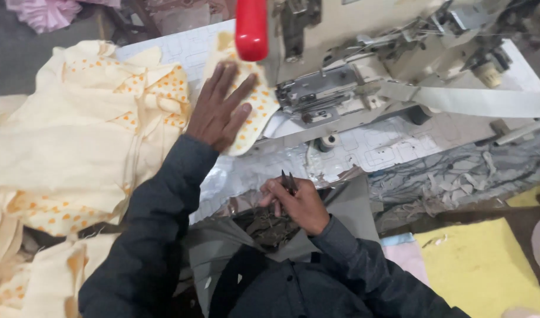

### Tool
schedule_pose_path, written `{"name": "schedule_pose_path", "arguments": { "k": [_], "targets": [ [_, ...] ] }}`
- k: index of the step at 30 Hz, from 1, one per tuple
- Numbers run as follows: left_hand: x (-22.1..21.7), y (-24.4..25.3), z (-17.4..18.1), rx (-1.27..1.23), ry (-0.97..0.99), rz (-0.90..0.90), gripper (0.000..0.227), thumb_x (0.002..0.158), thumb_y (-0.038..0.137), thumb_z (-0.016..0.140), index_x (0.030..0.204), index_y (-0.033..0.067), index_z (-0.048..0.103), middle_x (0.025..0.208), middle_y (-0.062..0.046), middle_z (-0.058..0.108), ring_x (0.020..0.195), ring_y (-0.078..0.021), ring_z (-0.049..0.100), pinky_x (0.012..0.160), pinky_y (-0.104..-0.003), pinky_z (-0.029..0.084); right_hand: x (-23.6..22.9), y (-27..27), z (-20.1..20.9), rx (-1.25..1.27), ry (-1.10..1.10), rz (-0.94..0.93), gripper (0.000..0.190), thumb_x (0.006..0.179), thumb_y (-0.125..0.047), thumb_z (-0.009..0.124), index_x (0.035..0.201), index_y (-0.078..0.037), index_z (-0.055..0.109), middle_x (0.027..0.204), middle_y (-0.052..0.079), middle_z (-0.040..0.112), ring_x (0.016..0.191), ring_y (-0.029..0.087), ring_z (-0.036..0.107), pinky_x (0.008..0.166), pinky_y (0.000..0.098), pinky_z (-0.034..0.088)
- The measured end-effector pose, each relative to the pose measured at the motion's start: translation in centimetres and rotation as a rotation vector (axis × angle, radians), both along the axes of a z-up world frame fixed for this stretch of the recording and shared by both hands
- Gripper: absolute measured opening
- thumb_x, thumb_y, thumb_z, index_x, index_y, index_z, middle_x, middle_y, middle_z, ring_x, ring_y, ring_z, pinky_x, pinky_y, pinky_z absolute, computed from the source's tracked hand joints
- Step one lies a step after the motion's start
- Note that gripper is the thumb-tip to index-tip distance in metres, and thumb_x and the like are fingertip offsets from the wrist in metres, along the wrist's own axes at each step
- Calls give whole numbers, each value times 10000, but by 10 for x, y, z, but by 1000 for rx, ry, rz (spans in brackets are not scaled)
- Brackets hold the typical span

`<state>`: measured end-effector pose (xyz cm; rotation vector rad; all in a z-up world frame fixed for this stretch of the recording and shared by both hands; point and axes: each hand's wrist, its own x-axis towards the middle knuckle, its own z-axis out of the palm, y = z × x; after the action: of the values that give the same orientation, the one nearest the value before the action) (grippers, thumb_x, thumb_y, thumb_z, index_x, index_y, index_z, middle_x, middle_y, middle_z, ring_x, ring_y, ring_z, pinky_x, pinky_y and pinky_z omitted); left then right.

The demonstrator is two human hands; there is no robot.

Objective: Trimming excess threads and fabric from baby clothes using thread snips at a sewing machine station.

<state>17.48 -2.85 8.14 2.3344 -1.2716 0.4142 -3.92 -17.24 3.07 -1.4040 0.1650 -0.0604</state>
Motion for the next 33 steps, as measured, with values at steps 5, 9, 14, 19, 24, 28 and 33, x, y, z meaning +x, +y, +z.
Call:
{"name": "schedule_pose_path", "arguments": {
  "k": [5,9,14,19,24,28,33],
  "targets": [
    [-7,38,-19,-141,-172,21,471,1048,336,596,1482,160,552,1424,-145,579,1362,-374,532,1131,-463,439,-14,25,-21,-101,-72,227,286,1062,-124,531,1130,72,728,778,208,791,445,156,669,415,253,546],
    [59,170,-86,14,-210,217,411,860,142,717,1262,225,699,1191,-43,687,1205,-282,622,1086,-406,477,-19,34,-23,-254,-162,287,286,1062,-142,525,1175,45,710,787,211,809,444,223,706,447,334,596],
    [117,312,-35,430,88,830,379,747,201,623,1116,256,687,1215,-126,613,1139,-408,554,822,-581,490,-19,32,15,-552,-275,246,355,1047,-284,503,1363,-150,590,1198,35,722,1091,315,687,951,514,644],
    [160,343,-48,591,127,843,182,913,473,679,1033,381,781,1117,-128,647,1083,-399,575,856,-532,532,-7,33,31,-542,-231,214,368,1032,-325,511,1373,-211,589,1243,-14,716,1112,296,724,984,514,672],
    [143,322,-18,372,-286,653,153,917,55,635,1003,151,554,781,-87,629,772,-380,627,773,-445,395,-1,41,44,-453,-207,143,317,1015,-276,540,1260,-121,670,1153,61,759,1130,315,735,994,450,692],
    [15,192,43,789,76,621,405,1047,281,383,1436,245,491,1094,-152,767,991,-459,742,844,-630,555,15,58,84,-307,-318,-102,290,907,-78,765,1191,-35,726,1015,92,803,544,6,532,465,183,469],
    [-134,71,143,221,886,-97,117,876,351,764,937,258,728,857,-56,825,964,-356,784,807,-460,629,11,48,95,188,-313,357,473,653,82,944,1074,44,731,847,104,742,654,71,543,546,213,497]
  ]
}}
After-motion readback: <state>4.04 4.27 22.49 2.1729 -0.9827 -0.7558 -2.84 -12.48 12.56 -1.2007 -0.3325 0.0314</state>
